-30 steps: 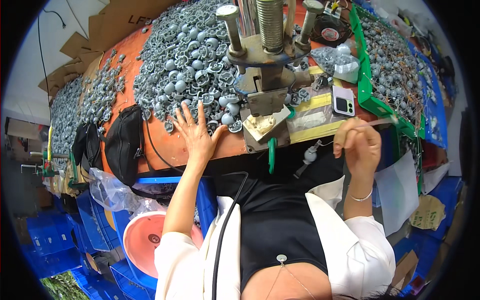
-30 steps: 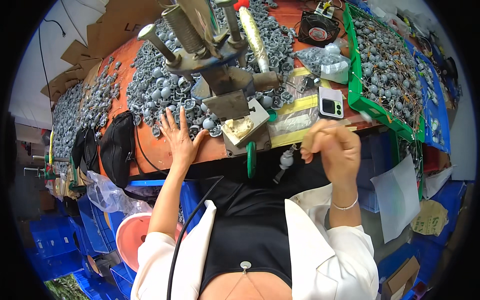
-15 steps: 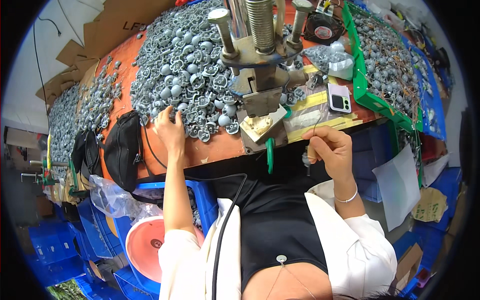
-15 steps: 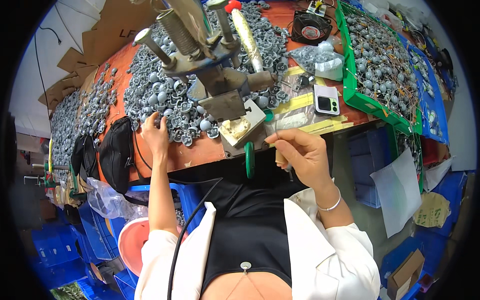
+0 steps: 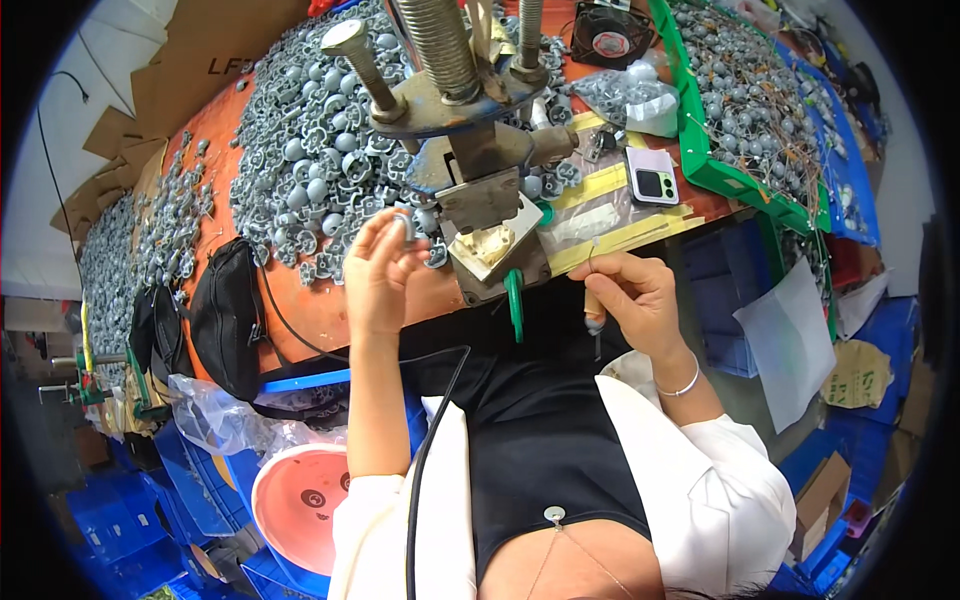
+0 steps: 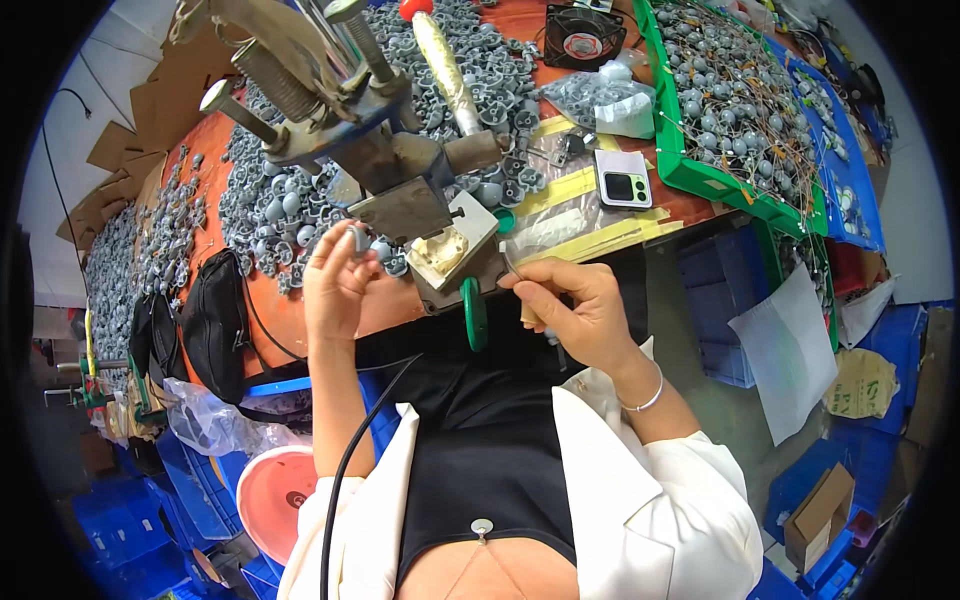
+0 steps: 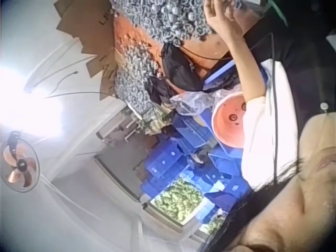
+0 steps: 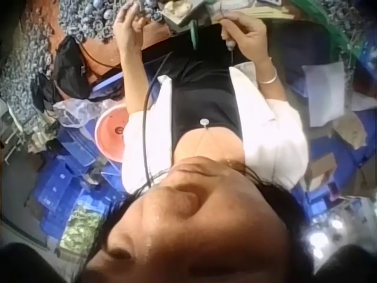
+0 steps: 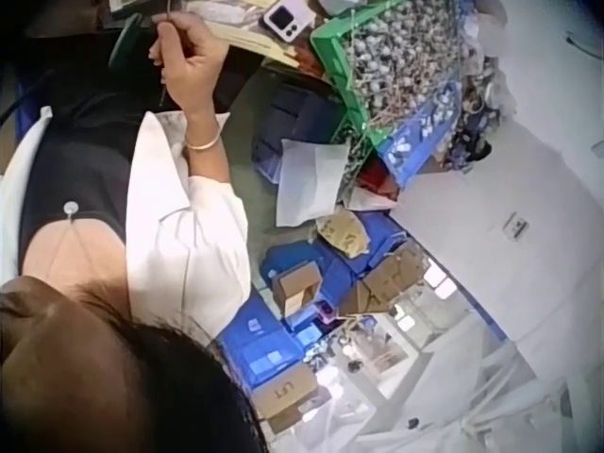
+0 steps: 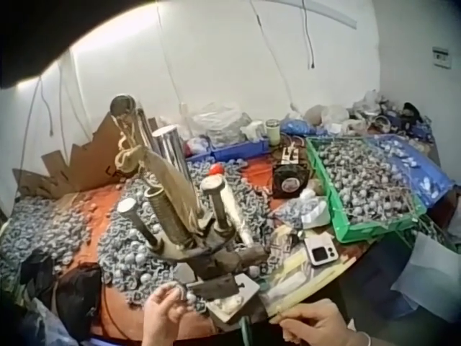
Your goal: Assembling small metal components using a manual press machine on a workbench.
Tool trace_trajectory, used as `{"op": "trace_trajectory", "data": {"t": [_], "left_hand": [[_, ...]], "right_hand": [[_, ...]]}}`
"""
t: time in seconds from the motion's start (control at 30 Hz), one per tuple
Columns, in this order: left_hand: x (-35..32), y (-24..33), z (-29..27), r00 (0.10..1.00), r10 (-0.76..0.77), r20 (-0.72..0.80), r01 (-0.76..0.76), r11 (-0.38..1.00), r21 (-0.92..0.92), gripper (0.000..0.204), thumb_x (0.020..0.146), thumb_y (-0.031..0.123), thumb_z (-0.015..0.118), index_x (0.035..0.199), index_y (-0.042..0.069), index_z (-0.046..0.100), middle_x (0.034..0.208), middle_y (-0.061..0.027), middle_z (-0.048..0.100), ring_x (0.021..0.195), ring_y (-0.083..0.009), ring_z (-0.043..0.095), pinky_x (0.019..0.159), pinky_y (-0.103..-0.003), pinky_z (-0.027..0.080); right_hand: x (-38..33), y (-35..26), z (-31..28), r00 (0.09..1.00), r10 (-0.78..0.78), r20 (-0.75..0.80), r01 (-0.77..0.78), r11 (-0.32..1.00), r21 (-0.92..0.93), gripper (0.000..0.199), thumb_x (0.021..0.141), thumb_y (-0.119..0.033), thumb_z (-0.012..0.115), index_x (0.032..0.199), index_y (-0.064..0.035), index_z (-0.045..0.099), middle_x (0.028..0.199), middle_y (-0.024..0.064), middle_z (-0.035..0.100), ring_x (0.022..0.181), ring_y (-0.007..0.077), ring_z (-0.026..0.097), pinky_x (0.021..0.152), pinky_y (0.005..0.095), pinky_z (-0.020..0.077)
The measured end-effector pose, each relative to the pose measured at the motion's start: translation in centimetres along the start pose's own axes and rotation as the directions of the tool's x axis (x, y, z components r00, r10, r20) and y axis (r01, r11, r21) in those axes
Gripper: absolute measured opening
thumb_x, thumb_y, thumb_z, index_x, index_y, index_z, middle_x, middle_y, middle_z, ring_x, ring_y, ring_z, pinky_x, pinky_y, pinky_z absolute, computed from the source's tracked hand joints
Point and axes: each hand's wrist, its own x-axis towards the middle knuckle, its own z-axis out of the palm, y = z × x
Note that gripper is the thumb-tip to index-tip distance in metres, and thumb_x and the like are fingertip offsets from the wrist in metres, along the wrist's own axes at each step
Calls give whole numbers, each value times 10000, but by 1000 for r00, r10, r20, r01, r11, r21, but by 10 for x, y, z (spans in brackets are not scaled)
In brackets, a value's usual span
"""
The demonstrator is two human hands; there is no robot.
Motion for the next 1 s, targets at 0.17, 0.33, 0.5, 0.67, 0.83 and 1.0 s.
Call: {"op": "trace_trajectory", "data": {"t": [0.17, 0.33, 0.5, 0.67, 0.83, 1.0], "left_hand": [[-8, -37, 14, 959, 231, 164, -283, 812, 511, 220, 838, 8, 652, 1050, -18, 598, 761, -14, 610, 479, -41, 479, 433, -198, 369], [-7, -39, 5, 967, 84, 240, -171, 914, 369, 315, 881, -6, 587, 1186, -61, 531, 1133, -84, 516, 743, -103, 611, 642, -204, 504], [-7, -52, 12, 926, 117, 358, -317, 757, 571, 293, 834, -38, 623, 1120, -59, 563, 1101, -95, 538, 648, -115, 615, 573, -212, 488], [-8, -49, 27, 917, 216, 334, -398, 470, 788, 355, 709, 34, 733, 1041, 4, 610, 1082, -147, 523, 909, -269, 557, 709, -330, 466], [-5, -42, 24, 899, 224, 378, -435, 338, 835, 374, 712, 90, 748, 1048, 2, 609, 1092, -155, 511, 887, -296, 568, 734, -350, 473], [5, -43, 26, 886, 246, 392, -450, 258, 855, 423, 685, 160, 783, 1027, -24, 615, 1100, -169, 514, 923, -318, 582, 766, -363, 485]], "right_hand": [[-4, 7, 1, 1000, -21, -12, 21, 999, -31, 129, 899, -17, 556, 928, 74, 641, 598, 50, 578, 493, 78, 518, 472, 200, 409], [-3, 9, -5, 998, -53, -40, 49, 994, -98, 130, 900, -25, 559, 925, 74, 640, 597, 51, 579, 495, 80, 521, 470, 200, 409], [1, 15, 5, 999, -29, -37, 27, 999, -44, 122, 895, -14, 558, 914, 77, 637, 584, 43, 567, 488, 75, 504, 465, 202, 403], [2, 15, 13, 995, -99, 11, 99, 990, -105, 116, 889, -5, 561, 903, 76, 642, 585, 47, 569, 490, 77, 509, 464, 203, 406], [1, 16, 12, 995, -99, -19, 96, 985, -142, 121, 889, -16, 565, 904, 71, 647, 585, 52, 580, 488, 83, 521, 461, 204, 411], [3, 15, 16, 996, -93, 1, 93, 988, -121, 120, 888, -12, 562, 903, 71, 648, 584, 52, 578, 485, 82, 516, 464, 203, 411]]}}
